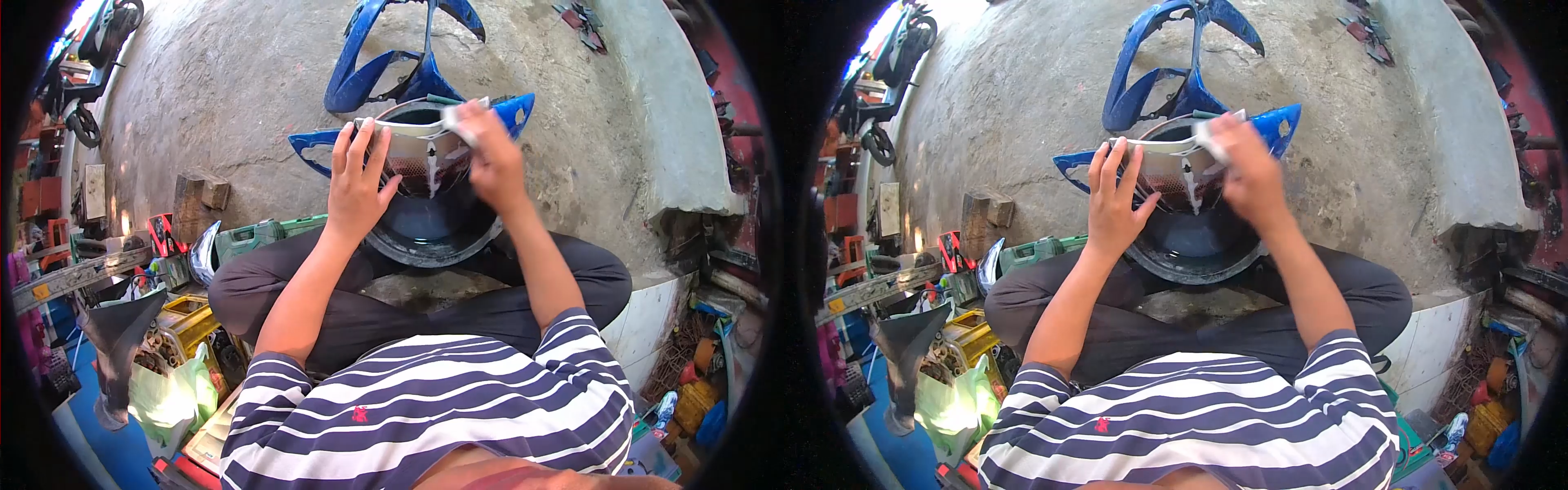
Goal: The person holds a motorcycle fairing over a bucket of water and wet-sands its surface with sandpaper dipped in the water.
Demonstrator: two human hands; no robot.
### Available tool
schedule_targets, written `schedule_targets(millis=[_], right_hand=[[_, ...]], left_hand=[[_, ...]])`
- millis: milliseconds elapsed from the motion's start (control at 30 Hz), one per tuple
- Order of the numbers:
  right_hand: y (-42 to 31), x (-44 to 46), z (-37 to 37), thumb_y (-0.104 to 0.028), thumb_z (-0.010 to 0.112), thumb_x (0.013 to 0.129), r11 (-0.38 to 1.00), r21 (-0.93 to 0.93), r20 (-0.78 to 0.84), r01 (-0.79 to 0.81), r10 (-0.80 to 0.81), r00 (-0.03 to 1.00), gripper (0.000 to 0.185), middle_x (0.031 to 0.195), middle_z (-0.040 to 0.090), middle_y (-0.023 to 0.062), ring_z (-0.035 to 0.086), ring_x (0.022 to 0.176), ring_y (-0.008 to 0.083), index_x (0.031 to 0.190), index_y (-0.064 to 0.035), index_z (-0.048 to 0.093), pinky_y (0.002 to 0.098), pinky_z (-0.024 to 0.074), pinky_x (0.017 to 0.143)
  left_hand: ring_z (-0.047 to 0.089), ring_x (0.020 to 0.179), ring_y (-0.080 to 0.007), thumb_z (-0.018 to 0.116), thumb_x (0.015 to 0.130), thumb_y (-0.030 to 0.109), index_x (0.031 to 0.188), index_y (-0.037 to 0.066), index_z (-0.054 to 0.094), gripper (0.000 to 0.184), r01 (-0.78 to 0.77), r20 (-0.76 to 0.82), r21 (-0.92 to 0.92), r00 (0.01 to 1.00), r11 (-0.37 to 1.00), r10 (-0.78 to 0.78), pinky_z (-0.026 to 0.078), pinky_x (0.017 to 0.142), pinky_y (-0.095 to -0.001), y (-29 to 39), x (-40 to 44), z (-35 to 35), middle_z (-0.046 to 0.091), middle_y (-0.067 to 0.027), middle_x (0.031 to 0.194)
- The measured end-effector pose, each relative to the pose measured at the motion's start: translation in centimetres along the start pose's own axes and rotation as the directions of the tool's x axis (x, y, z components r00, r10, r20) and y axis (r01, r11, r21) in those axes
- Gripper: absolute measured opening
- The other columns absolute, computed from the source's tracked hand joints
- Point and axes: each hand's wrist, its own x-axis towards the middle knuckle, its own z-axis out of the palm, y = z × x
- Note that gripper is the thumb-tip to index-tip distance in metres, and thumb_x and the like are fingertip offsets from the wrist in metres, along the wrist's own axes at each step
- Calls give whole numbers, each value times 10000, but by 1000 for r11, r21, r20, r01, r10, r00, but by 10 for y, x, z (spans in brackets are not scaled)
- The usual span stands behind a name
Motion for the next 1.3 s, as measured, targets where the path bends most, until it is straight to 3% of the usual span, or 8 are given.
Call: schedule_targets(millis=[133,267,467,600,800,933,1133,1300], right_hand=[[-25,-2,4,192,624,746,985,148,190,85,-113,975,568,1435,717,167,621,1440,370,1266,-31,671,501,462,1238],[19,4,-11,191,631,800,999,45,6,1,-1,1000,536,1447,717,143,604,1461,356,1279,-43,690,509,456,1240],[-12,-10,5,183,626,749,983,158,169,90,-117,979,618,1488,697,139,587,1485,345,1315,-61,670,525,427,1266],[27,-2,-12,161,620,796,999,21,-24,40,-40,999,513,1452,714,149,624,1442,359,1268,-26,696,528,457,1238],[-10,-13,2,143,647,718,982,151,180,114,-141,973,600,1456,712,147,599,1463,368,1288,-41,667,544,433,1260],[27,0,-16,135,643,740,968,-216,-67,124,-141,988,507,1420,739,107,613,1403,407,1204,-64,692,543,488,1181],[-2,-11,0,92,663,711,990,-33,105,140,-136,985,519,1428,729,115,631,1384,362,1207,-59,681,551,462,1214],[22,-4,-6,116,667,714,996,-61,-52,69,-72,996,505,1355,744,141,650,1358,389,1193,-44,673,551,469,1203]], left_hand=[[381,1539,-454,963,742,163,1600,101,554,953,-4,12,2,1000,1000,4,401,1246,-556,-1,-1,0,420,-161,1675],[376,1541,-456,964,740,159,1602,100,549,958,-18,9,3,1000,1000,18,400,1245,-557,-2,-1,-2,418,-163,1676],[374,1540,-456,962,737,149,1606,101,544,965,-9,6,0,1000,1000,9,396,1246,-559,-2,-1,0,414,-162,1679],[371,1543,-457,963,726,141,1607,99,542,978,-15,2,-5,1000,1000,15,393,1248,-558,-2,-1,1,411,-166,1680],[368,1547,-456,958,738,154,1607,98,541,966,-3,-1,5,1000,1000,3,389,1251,-560,-1,0,4,413,-169,1677],[370,1548,-454,958,740,158,1608,97,540,966,-10,2,3,1000,1000,10,387,1255,-556,-1,0,0,416,-163,1674],[372,1545,-452,968,727,157,1606,95,544,978,1,5,3,1000,1000,-1,391,1251,-556,1,1,1,408,-160,1680],[363,1550,-458,969,726,147,1614,93,529,993,0,7,-9,1000,1000,0,390,1250,-560,1,0,0,402,-164,1684]])
